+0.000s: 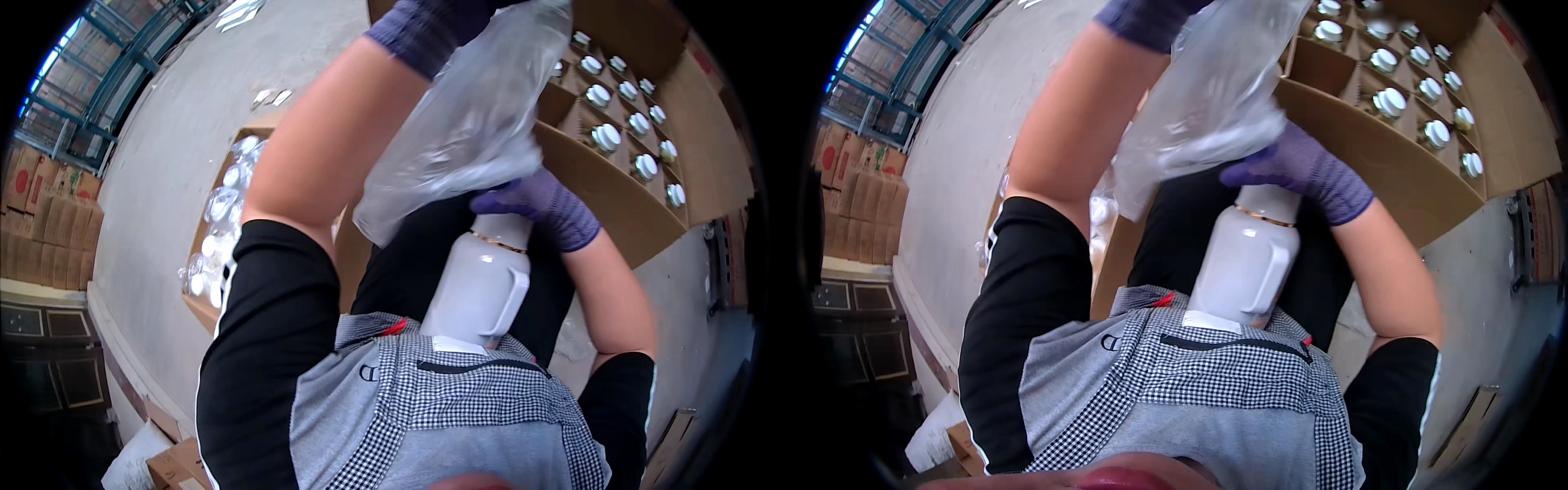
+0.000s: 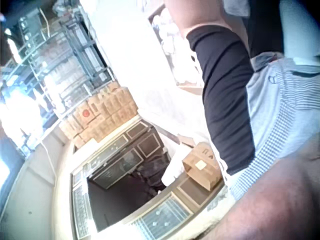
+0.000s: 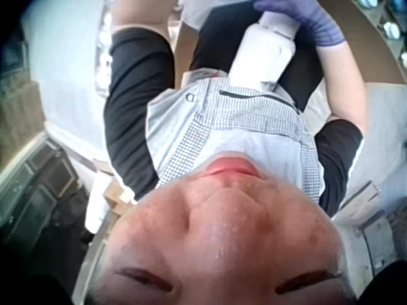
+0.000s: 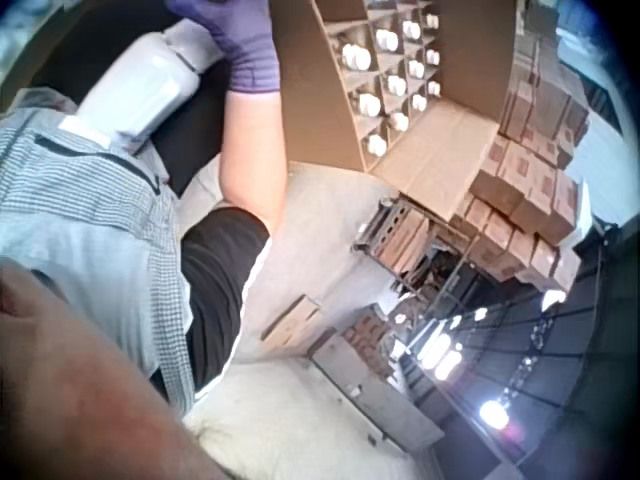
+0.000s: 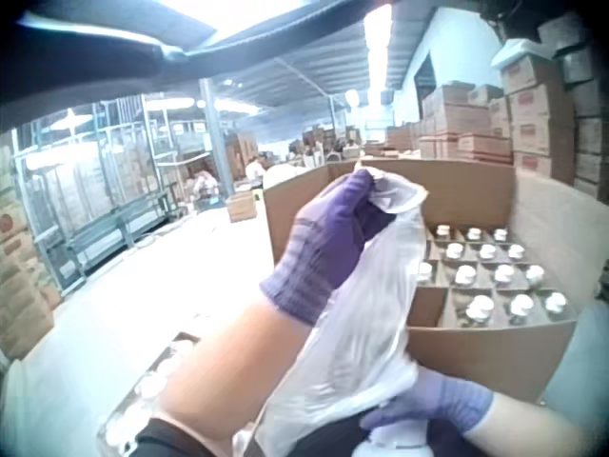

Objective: The person assembles white plastic containers by inserting metal rings into the openings, screwing on lids, and wrapping each unit in plastic. The person handles the containers one at a time, places them into a cardboard box, and repeats the process.

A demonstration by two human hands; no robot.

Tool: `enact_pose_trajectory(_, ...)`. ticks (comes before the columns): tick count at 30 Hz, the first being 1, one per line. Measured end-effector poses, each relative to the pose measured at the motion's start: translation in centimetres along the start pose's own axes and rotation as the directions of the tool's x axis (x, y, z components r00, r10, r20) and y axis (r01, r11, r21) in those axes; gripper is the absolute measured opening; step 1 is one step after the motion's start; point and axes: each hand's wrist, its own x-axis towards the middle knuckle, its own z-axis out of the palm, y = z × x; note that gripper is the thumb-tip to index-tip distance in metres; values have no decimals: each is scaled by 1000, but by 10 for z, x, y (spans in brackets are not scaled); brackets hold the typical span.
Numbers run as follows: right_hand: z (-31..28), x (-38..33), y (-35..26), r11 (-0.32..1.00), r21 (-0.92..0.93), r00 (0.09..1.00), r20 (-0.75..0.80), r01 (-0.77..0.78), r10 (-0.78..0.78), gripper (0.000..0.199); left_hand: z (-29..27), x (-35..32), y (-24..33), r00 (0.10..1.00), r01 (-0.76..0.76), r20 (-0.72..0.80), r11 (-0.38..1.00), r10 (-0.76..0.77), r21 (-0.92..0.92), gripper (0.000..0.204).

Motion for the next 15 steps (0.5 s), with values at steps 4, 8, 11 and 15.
enact_pose_trajectory(4,-10,-29,18,960,272,850,-519,67,88,46,-16,17,-49,963,270,-48,938,-266,219,32)
enact_pose_trajectory(8,-29,-45,44,1000,-24,758,-652,-10,-8,34,66,-81,-22,963,-241,133,530,234,813,54)
enact_pose_trajectory(11,-36,-44,58,998,-15,708,-705,54,-49,28,67,-116,-45,995,-66,76,-128,72,990,49)
enact_pose_trajectory(15,-38,-52,82,864,-469,719,-535,184,-443,28,-24,-140,-99,944,-278,324,-360,71,891,26)
